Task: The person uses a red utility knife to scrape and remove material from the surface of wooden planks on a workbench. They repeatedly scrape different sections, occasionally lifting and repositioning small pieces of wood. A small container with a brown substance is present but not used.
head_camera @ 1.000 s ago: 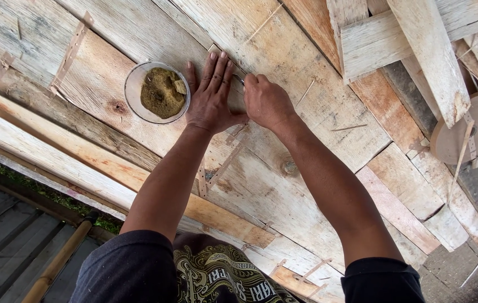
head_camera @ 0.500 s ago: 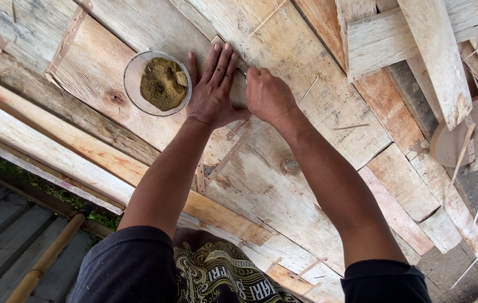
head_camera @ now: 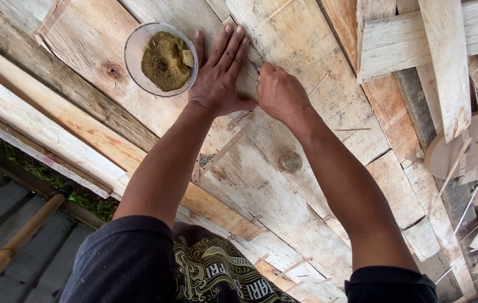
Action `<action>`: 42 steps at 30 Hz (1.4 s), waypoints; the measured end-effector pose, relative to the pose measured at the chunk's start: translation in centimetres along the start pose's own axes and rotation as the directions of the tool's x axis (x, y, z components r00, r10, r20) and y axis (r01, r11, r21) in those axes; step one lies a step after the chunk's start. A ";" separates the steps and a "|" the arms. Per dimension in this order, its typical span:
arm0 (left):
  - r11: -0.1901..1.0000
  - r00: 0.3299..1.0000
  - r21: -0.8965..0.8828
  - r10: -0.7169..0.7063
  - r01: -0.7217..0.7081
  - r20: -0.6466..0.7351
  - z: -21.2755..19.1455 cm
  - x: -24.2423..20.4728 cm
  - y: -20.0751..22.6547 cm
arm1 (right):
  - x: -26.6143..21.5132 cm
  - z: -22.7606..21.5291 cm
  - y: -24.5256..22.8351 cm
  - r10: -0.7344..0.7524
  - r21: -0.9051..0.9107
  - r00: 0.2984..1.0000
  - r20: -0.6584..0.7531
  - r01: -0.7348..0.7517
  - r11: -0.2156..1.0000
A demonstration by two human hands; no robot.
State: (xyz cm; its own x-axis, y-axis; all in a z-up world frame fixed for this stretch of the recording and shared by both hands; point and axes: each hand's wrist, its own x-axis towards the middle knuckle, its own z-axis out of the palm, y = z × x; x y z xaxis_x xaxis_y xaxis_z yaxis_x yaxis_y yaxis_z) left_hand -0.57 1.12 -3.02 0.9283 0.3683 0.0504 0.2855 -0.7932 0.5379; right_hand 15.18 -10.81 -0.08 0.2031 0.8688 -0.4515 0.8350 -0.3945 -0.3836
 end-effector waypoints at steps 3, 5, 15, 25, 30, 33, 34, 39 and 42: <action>1.000 0.999 0.022 0.010 -0.010 -0.035 0.2 -0.1 0.0 | -0.3 0.2 0.5 0.005 -0.024 1.000 0.014 -0.005 1.000; 1.000 1.000 0.015 -0.014 0.013 0.003 -0.4 0.1 0.3 | -0.6 0.2 0.6 -0.005 -0.010 1.000 0.006 0.005 1.000; 1.000 0.999 0.012 -0.029 0.029 0.013 -0.5 0.1 0.4 | -1.8 1.4 2.2 -0.063 -0.151 0.997 -0.035 0.057 0.987; 1.000 1.000 -0.008 -0.008 0.008 0.013 -0.5 0.1 0.5 | -3.5 2.0 3.4 -0.054 -0.132 0.998 -0.012 0.052 0.990; 0.999 1.000 -0.037 -0.013 0.013 0.011 -1.0 0.0 0.6 | -4.3 2.7 3.9 -0.038 -0.128 0.999 -0.037 0.033 0.991; 1.000 1.000 -0.021 0.001 -0.001 -0.005 -0.9 0.0 0.6 | -4.4 2.2 3.5 -0.016 -0.138 1.000 -0.010 0.015 0.990; 1.000 1.000 -0.020 -0.002 0.002 -0.006 -0.9 0.1 0.7 | -4.6 2.2 3.7 -0.019 -0.139 1.000 -0.009 0.017 0.990; 1.000 1.000 -0.015 0.005 -0.005 0.002 -0.9 -0.1 0.7 | -5.7 3.4 5.0 -0.026 -0.166 0.998 -0.054 0.017 0.986; 1.000 0.999 -0.015 0.025 -0.026 -0.029 -0.5 -0.2 0.4 | -6.3 3.5 5.1 -0.056 -0.206 0.995 -0.079 0.039 0.978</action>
State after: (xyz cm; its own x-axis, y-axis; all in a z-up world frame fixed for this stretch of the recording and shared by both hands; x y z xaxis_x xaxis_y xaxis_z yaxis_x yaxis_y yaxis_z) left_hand -0.72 0.99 -2.41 0.9279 0.3621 0.0886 0.2579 -0.7951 0.5489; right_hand 16.36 -19.33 -2.03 0.1955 0.9104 -0.3646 0.9296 -0.2905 -0.2270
